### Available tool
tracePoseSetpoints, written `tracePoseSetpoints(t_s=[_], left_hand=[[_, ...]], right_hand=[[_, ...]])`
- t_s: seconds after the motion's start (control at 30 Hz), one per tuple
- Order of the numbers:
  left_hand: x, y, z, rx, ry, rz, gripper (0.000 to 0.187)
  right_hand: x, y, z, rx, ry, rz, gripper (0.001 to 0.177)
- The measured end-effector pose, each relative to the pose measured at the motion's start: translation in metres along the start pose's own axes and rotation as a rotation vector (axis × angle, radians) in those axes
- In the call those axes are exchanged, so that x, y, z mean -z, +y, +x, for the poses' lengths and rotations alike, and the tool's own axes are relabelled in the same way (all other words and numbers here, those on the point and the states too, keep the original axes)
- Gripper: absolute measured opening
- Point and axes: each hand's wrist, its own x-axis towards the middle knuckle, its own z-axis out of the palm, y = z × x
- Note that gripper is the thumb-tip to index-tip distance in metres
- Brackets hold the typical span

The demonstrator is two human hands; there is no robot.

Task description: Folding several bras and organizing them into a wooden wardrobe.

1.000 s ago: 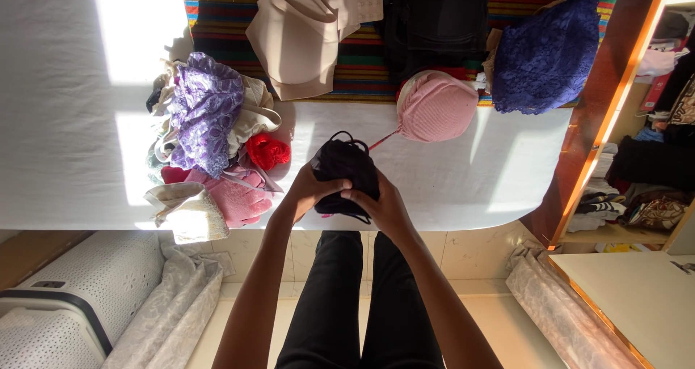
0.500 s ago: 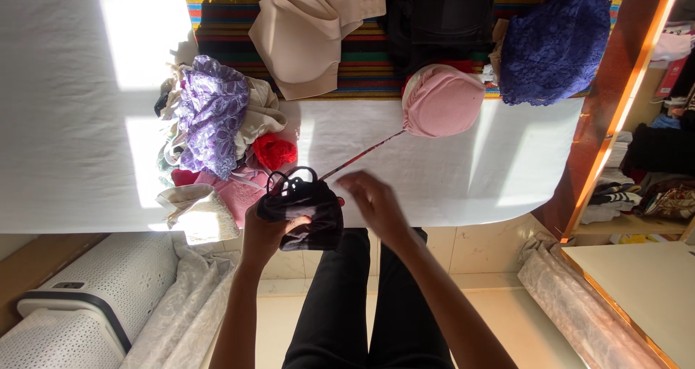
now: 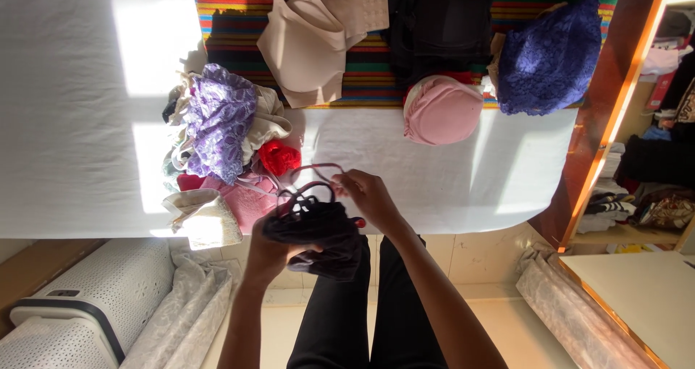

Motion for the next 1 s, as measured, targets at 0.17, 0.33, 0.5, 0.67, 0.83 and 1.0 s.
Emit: tracePoseSetpoints(t_s=[0.17,0.33,0.5,0.67,0.83,1.0], left_hand=[[-0.053,-0.029,0.065,-0.123,-0.21,-0.207,0.058],[-0.084,-0.037,0.124,-0.158,-0.26,-0.184,0.058],[-0.093,-0.066,0.151,-0.084,-0.205,-0.15,0.055],[-0.099,-0.062,0.154,-0.024,-0.143,-0.119,0.063],[-0.105,-0.052,0.145,-0.026,-0.15,-0.178,0.06],[-0.102,-0.049,0.123,-0.282,-0.059,-0.142,0.079]], right_hand=[[0.048,0.057,0.013,0.082,0.211,-0.016,0.021],[0.084,0.071,0.019,0.251,0.51,-0.35,0.007],[0.093,0.085,0.024,0.062,0.18,0.353,0.044],[0.073,0.053,0.022,-0.18,0.005,0.151,0.064],[0.064,0.051,0.018,-0.108,0.012,0.173,0.06],[0.065,0.053,0.005,-0.075,0.123,0.446,0.05]])
